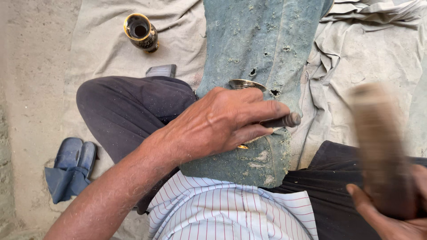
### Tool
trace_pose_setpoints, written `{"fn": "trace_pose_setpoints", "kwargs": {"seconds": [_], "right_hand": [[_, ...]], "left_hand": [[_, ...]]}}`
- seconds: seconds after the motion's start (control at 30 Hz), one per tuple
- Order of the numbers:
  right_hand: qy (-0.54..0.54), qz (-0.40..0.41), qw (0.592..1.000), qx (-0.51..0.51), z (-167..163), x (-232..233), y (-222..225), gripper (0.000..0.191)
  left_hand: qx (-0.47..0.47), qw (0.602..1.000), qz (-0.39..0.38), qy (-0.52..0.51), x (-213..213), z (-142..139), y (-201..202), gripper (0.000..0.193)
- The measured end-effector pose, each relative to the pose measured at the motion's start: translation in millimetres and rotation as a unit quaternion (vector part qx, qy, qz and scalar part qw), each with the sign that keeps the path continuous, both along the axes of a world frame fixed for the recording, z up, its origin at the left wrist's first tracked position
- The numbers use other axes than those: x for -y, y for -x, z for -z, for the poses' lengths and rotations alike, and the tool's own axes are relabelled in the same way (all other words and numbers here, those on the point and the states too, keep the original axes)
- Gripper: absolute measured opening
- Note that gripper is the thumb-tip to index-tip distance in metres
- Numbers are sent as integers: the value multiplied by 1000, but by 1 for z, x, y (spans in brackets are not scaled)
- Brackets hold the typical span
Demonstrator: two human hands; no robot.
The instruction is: The person sits on the ground with a small decorated brass vase held against a fabric-covered cushion on their lap. They hold a punch against the vase surface and repeatedly strike it with a wooden mallet, repositioning the punch and rotating the vase to work different areas of the pattern.
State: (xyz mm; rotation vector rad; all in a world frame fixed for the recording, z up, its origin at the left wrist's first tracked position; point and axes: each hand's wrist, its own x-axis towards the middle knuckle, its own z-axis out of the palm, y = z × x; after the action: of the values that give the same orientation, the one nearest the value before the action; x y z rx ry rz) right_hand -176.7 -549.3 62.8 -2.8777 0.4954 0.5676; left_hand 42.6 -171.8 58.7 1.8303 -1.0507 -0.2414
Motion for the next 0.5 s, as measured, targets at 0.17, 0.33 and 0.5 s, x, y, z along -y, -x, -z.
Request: {"fn": "trace_pose_setpoints", "kwargs": {"seconds": [0.17,0.33,0.5], "right_hand": [[-23,39,953,-301,25,48,5,20],[-71,92,992,-57,21,35,10,31],[16,89,991,-100,-4,-6,-4,42]], "left_hand": [[19,1000,-9,-2,4,0,0,37],[26,999,-7,-17,4,-2,2,37],[42,999,-1,-14,5,-3,2,36]]}}
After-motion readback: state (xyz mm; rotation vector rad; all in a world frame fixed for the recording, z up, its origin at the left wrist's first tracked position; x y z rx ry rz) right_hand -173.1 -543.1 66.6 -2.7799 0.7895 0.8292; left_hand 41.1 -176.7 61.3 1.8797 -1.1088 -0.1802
